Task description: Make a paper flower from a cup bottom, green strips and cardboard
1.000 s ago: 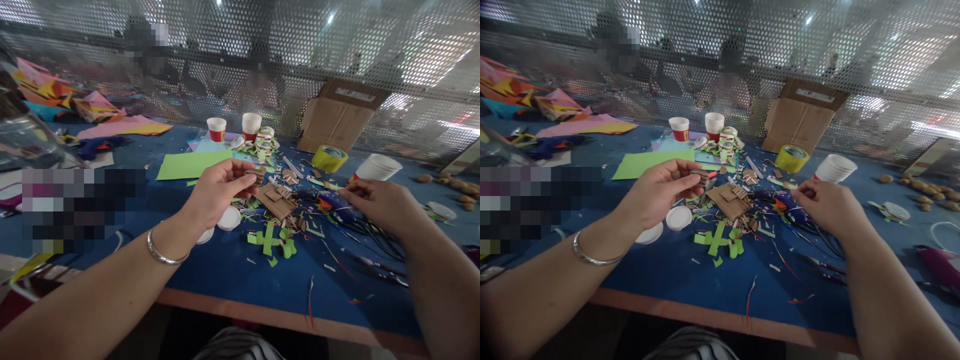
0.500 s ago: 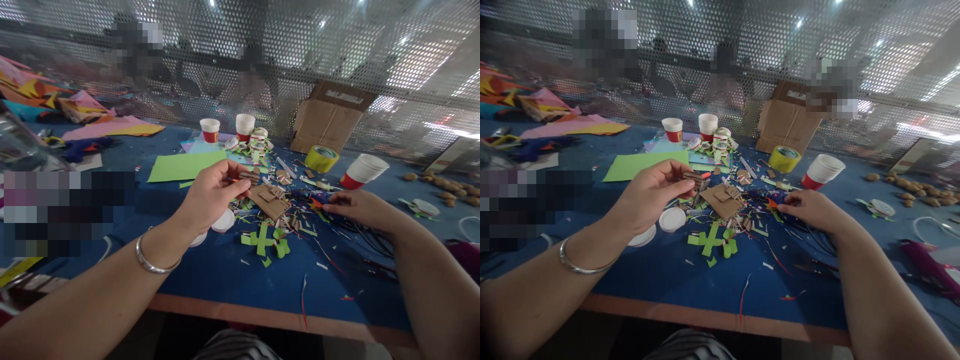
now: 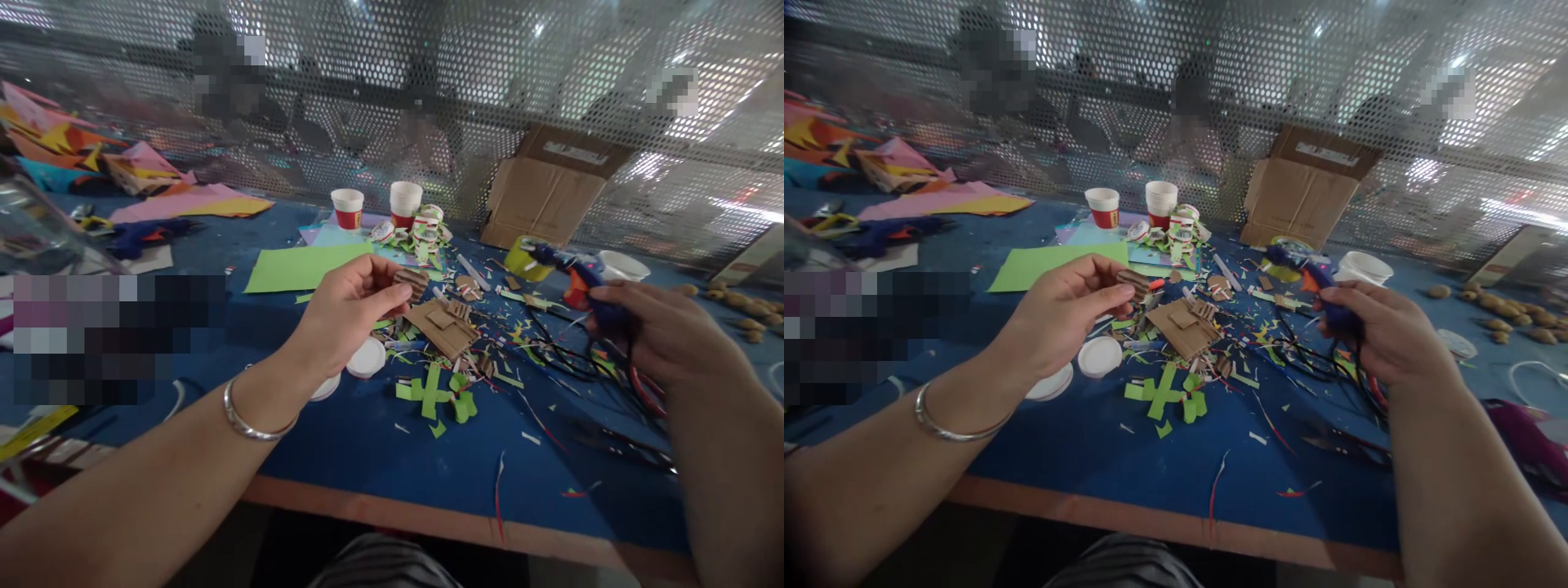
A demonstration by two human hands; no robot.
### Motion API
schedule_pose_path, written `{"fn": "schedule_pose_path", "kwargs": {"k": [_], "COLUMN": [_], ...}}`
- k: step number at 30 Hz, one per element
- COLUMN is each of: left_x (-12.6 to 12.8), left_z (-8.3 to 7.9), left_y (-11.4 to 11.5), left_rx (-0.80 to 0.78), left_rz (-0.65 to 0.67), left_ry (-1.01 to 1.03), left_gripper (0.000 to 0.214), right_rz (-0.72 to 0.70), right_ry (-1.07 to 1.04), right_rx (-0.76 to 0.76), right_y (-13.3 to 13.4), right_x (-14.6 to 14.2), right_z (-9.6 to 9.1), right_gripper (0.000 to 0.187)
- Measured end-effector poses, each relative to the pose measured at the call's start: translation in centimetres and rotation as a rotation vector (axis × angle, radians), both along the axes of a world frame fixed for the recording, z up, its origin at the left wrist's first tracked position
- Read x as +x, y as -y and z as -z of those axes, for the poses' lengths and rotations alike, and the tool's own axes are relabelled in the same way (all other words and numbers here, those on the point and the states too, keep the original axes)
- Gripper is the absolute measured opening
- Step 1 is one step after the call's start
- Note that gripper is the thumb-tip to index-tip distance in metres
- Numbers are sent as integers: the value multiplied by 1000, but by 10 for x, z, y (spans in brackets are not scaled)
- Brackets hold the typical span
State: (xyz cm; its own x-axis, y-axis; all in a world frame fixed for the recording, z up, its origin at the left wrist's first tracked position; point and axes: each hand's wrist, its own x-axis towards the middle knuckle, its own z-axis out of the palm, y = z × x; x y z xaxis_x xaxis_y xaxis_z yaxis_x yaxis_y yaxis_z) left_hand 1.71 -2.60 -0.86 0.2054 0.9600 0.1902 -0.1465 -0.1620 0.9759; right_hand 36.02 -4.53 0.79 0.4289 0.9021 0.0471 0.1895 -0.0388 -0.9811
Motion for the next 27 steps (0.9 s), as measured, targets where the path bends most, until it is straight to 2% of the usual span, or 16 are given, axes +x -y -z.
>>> {"fn": "schedule_pose_path", "kwargs": {"k": [5, 9, 13, 17, 22, 27], "left_x": [1, 3, 6, 8, 8, 9], "left_z": [1, 1, 0, 2, 3, 2], "left_y": [0, 2, 5, 5, 4, 5], "left_rx": [-14, -15, -80, -179, -208, -198], "left_rz": [-5, -1, 45, 98, 103, 69], "left_ry": [1, 15, 37, 51, 60, 27], "left_gripper": [18, 17, 17, 18, 22, 23], "right_rz": [15, -128, -196, -280, -417, -458], "right_ry": [-285, -401, -442, -422, -342, 31], "right_rx": [56, 86, 186, 286, 265, 206], "right_y": [10, 16, 20, 22, 24, 29], "right_x": [-11, -19, -25, -31, -38, -48], "right_z": [-18, -23, -22, -20, -11, 1], "right_gripper": [20, 20, 36, 34, 22, 22]}}
